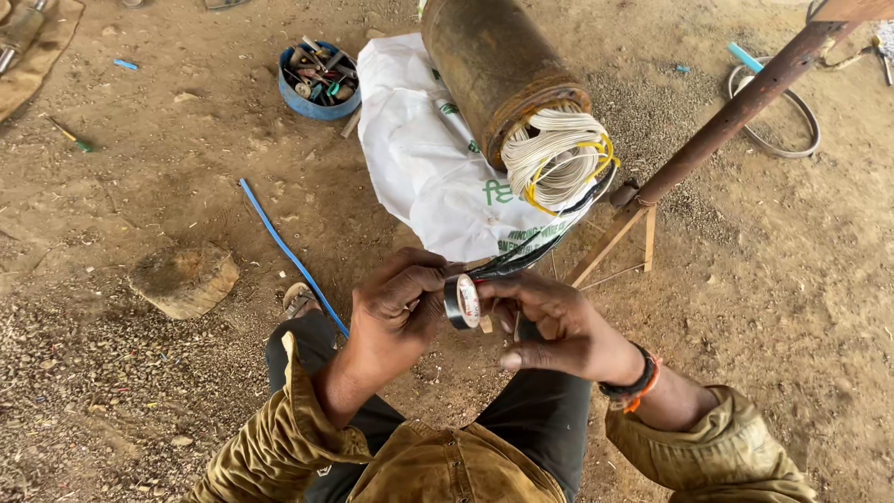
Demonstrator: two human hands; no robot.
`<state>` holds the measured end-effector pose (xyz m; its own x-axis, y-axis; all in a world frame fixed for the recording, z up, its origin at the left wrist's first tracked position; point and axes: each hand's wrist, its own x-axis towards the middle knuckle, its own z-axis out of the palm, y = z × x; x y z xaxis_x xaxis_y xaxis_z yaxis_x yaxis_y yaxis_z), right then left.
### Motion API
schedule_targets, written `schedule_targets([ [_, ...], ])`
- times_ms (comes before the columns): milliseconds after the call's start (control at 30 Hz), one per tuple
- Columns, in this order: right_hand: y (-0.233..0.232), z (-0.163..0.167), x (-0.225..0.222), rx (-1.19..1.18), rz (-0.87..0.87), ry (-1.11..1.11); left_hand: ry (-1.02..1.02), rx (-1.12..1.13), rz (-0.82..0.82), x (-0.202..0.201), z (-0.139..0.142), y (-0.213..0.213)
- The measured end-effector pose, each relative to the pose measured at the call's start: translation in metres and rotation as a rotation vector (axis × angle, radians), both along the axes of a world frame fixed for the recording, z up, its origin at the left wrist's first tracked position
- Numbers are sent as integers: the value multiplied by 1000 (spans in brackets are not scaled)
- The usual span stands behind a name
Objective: The person sits on the ground and uses electrical tape to wrap and insulate the ends of several colored wires. They then insert the taped wire ends into a metal pipe containing a bundle of other wires.
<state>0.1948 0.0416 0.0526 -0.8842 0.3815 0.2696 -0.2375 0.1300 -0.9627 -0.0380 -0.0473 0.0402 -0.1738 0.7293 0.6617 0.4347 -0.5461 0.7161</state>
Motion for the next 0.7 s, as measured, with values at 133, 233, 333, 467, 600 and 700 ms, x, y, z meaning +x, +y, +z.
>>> schedule_targets([
  [133,-2,-28,-16,-232,-161,90,49,6,-23,2,6,-3],
  [233,-5,-38,-39,-149,-388,280,-8,-15,-130,9,9,-7],
  [333,-13,-33,-64,39,-561,407,84,1,-30,17,9,-9],
  [467,-21,-10,-87,29,-679,490,184,332,101,19,4,-1],
  [600,-9,18,-77,135,-410,402,360,429,261,10,-2,-2],
  [700,6,29,-57,126,-255,387,454,477,291,4,-9,5],
])
